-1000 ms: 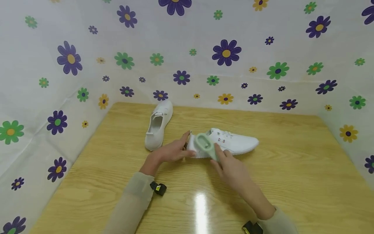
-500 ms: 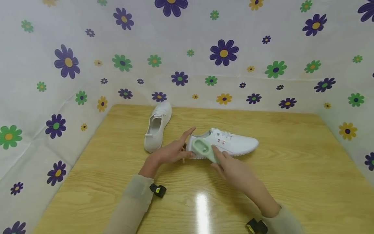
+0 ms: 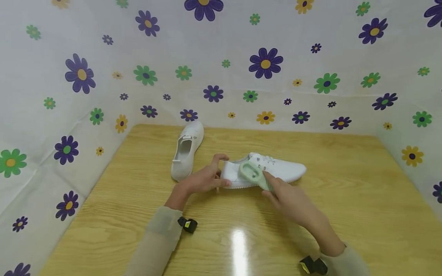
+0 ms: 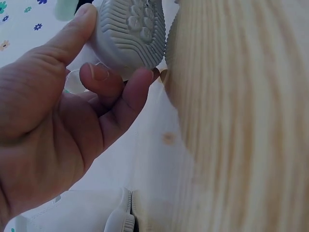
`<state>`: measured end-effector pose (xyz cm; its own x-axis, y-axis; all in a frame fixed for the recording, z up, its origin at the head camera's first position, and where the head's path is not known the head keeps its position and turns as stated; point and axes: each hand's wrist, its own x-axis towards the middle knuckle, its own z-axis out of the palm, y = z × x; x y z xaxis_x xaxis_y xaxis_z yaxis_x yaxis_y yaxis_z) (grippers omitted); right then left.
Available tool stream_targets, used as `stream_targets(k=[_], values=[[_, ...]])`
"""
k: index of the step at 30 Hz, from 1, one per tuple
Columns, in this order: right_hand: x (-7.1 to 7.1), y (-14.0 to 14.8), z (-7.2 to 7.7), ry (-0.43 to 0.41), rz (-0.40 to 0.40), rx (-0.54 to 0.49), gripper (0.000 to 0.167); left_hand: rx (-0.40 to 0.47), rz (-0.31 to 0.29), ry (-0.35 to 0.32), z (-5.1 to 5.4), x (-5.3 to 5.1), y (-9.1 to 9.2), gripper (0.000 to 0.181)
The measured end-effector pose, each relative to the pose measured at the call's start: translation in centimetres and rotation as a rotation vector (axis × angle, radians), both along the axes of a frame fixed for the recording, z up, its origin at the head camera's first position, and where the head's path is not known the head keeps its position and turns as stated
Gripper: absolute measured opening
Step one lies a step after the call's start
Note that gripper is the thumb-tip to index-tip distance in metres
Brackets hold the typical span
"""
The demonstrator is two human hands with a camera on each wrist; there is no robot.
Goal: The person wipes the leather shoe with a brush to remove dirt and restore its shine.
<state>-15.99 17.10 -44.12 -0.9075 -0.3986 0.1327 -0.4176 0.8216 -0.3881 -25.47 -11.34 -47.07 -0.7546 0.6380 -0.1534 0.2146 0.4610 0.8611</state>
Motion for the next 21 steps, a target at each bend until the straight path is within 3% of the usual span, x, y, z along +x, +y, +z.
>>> stream_targets(k=[2, 8, 12, 14, 18, 21], values=[[-0.07, -0.06, 0.04, -0.007, 0.030, -0.015, 0.057, 0.009, -0.021, 0.018, -0.01, -0.07, -0.07, 0.071], [0.14, 0.31, 0.35, 0.005, -0.051, -0.058, 0.055, -0.010, -0.050, 0.027, 0.12, -0.11, -0.20, 0.062], [0.24, -0.32, 0.36, -0.051, 0.042, -0.040, 0.057, -0.010, -0.024, -0.009, 0.19, -0.03, -0.17, 0.063], [0.09, -0.46, 0.43, -0.035, 0.039, -0.041, 0.057, -0.006, -0.012, -0.017, 0.24, -0.02, -0.07, 0.063], [-0.15, -0.23, 0.28, 0.067, -0.081, -0.055, 0.055, -0.012, -0.009, -0.013, 0.43, 0.06, 0.07, 0.063], [0.04, -0.34, -0.11, 0.047, -0.029, -0.050, 0.055, -0.015, -0.015, -0.026, 0.56, 0.21, 0.04, 0.062]])
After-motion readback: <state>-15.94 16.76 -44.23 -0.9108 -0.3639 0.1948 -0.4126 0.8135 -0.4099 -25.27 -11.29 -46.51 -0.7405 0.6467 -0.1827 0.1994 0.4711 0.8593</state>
